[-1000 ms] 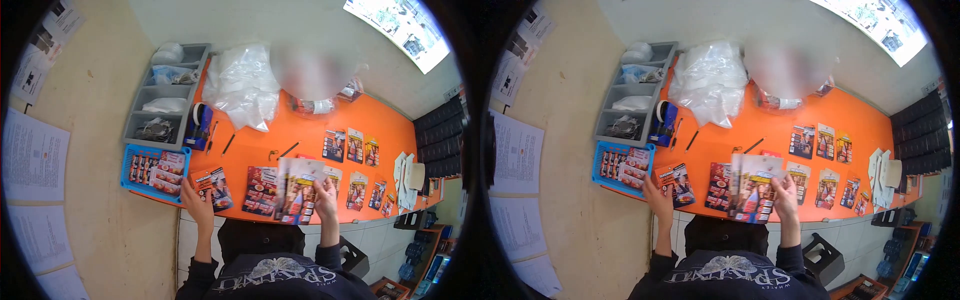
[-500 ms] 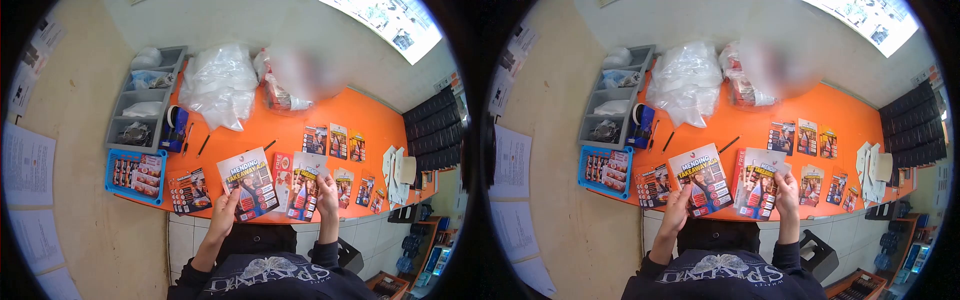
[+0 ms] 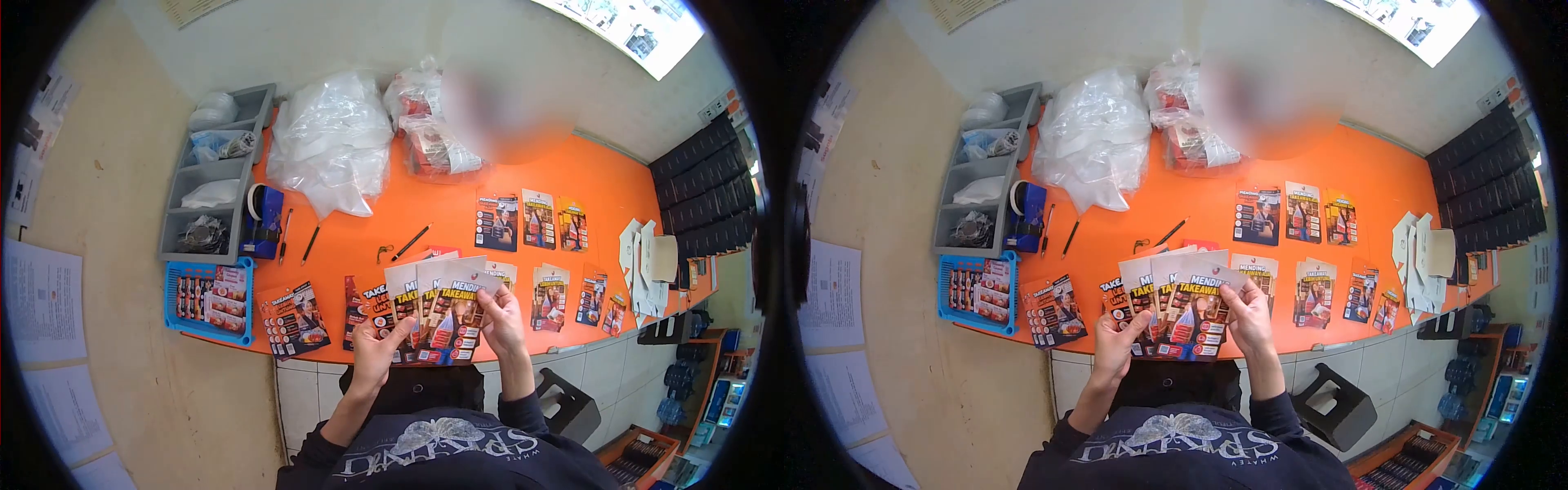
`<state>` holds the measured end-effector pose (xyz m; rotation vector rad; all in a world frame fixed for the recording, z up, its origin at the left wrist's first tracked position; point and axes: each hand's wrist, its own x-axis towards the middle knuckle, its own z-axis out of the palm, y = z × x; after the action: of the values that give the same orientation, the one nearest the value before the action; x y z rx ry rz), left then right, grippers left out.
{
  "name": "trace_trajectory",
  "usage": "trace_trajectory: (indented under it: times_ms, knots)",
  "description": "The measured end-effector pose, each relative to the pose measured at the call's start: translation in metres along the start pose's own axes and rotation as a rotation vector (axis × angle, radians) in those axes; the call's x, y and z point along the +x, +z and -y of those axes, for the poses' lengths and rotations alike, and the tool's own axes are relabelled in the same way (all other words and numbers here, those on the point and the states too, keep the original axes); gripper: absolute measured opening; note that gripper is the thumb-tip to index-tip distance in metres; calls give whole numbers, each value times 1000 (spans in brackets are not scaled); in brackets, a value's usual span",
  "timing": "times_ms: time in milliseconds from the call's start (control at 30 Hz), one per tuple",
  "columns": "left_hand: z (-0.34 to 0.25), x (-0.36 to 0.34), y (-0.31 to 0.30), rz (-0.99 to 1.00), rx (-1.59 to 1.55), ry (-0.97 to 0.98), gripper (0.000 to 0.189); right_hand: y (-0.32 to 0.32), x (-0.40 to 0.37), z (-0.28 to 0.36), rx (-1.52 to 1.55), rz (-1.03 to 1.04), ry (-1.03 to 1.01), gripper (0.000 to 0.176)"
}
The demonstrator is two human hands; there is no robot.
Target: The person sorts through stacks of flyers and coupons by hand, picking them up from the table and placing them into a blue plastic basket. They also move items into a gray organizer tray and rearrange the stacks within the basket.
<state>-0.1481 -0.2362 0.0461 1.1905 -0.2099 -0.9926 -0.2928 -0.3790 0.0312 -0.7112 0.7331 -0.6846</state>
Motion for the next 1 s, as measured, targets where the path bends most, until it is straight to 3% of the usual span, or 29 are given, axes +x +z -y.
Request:
trace_trajectory:
  times_ms: [300,567,767,867,900,933,967,1000]
  knots:
    - [12,-1,5,-16,4,-6,13,0,-3,2,-192,16,-71,22]
    - [12,-3,-2,-72,-77,-7,29,-32,-3,33,-87,-168,-199,25]
    - [8,-5,0,-81,3,39,21,-42,-7,42,-5,-131,-177,29]
    - [9,-9,-22,-157,300,191,14,-40,-8,43,0,-131,-184,30]
    - [16,-7,-50,-191,442,237,21,-40,-8,43,-1,-132,-186,30]
    - [17,-7,-69,-276,385,306,35,-39,-8,43,6,-128,-178,30]
    - [20,-7,-90,-446,442,332,49,-38,-8,42,13,-126,-173,30]
    - [29,-5,-126,-541,674,455,53,-38,-8,42,20,-129,-170,30]
